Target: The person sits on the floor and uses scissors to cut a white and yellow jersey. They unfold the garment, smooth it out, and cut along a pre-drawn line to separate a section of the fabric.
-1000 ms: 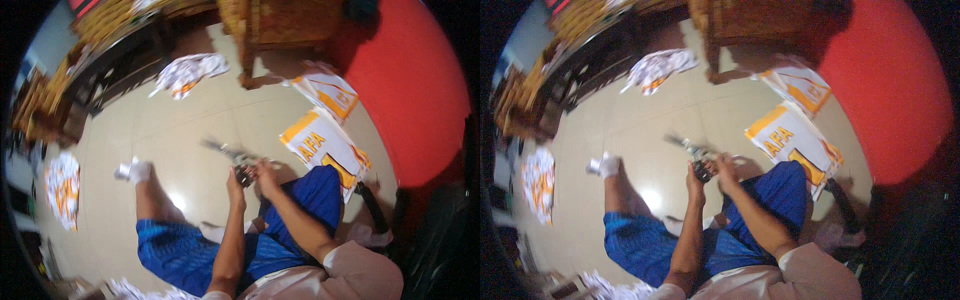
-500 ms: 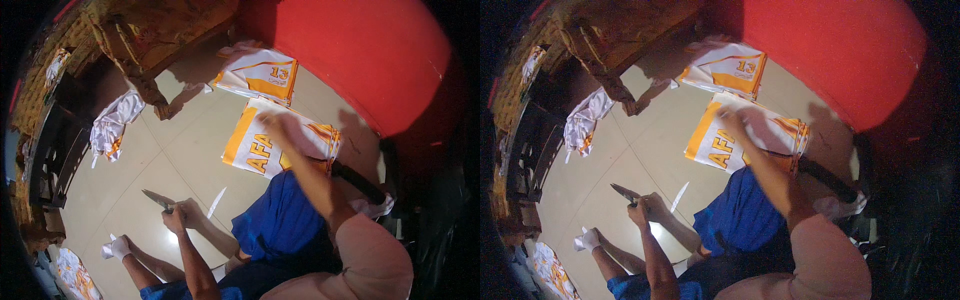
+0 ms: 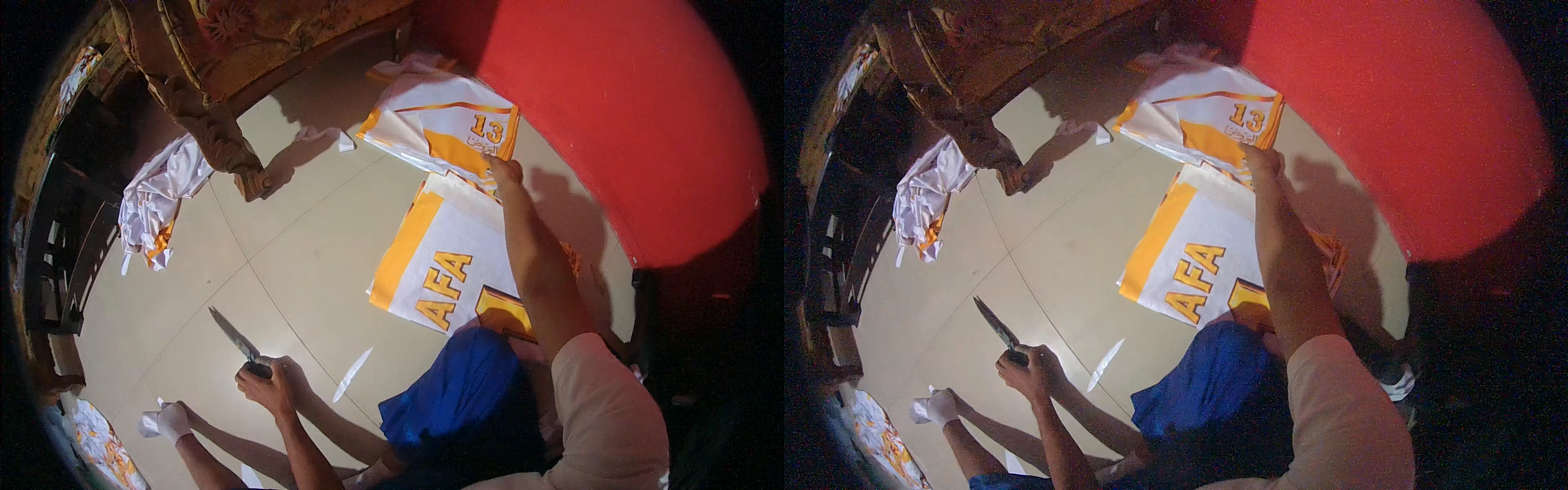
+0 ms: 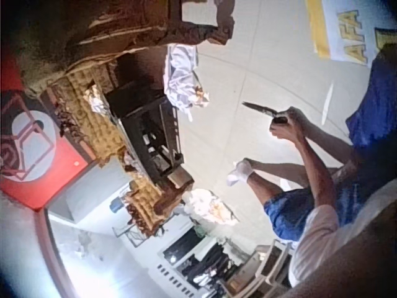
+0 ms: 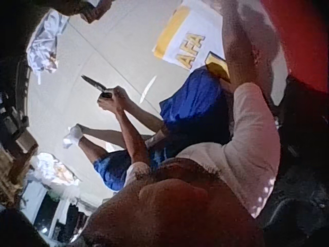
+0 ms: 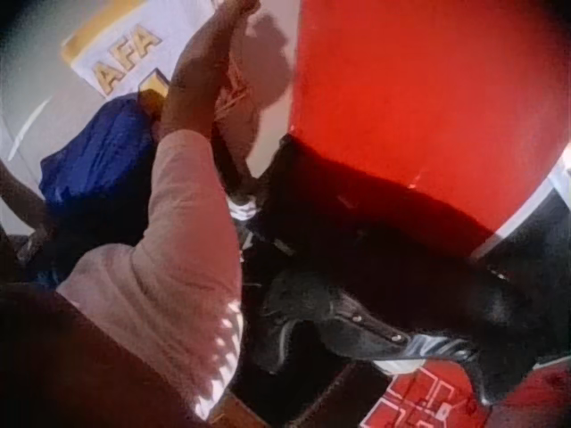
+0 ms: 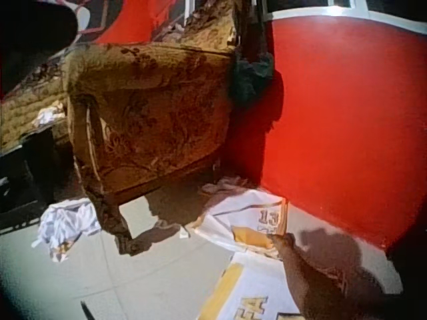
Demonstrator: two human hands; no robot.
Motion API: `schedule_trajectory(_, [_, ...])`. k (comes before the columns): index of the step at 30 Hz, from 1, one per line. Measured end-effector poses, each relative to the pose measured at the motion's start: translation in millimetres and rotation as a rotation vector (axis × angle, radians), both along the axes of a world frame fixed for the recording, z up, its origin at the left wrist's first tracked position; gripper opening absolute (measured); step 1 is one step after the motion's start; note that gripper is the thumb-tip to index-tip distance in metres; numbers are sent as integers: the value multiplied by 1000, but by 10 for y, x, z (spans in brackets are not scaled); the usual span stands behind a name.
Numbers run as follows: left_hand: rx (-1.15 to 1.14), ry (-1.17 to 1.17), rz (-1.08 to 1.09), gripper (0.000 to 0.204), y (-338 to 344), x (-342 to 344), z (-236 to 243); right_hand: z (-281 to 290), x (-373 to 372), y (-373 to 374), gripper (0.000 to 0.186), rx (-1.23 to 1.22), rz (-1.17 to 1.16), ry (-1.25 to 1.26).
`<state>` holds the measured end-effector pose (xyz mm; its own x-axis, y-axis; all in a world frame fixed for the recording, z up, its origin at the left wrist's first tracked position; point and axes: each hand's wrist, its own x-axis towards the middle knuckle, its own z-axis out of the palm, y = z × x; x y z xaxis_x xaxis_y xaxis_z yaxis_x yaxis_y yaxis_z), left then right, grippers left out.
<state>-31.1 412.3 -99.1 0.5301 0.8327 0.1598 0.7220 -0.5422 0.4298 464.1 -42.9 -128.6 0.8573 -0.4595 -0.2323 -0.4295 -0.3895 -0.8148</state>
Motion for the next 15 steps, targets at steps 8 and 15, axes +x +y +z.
schedule_trajectory(8, [-129,-514,0,47,-471,721,272,230,321,-155,36,623,233,-101])
schedule_trajectory(15, [-1398,-732,-360,44,-1592,2874,337,1323,342,246,28,717,344,-314])
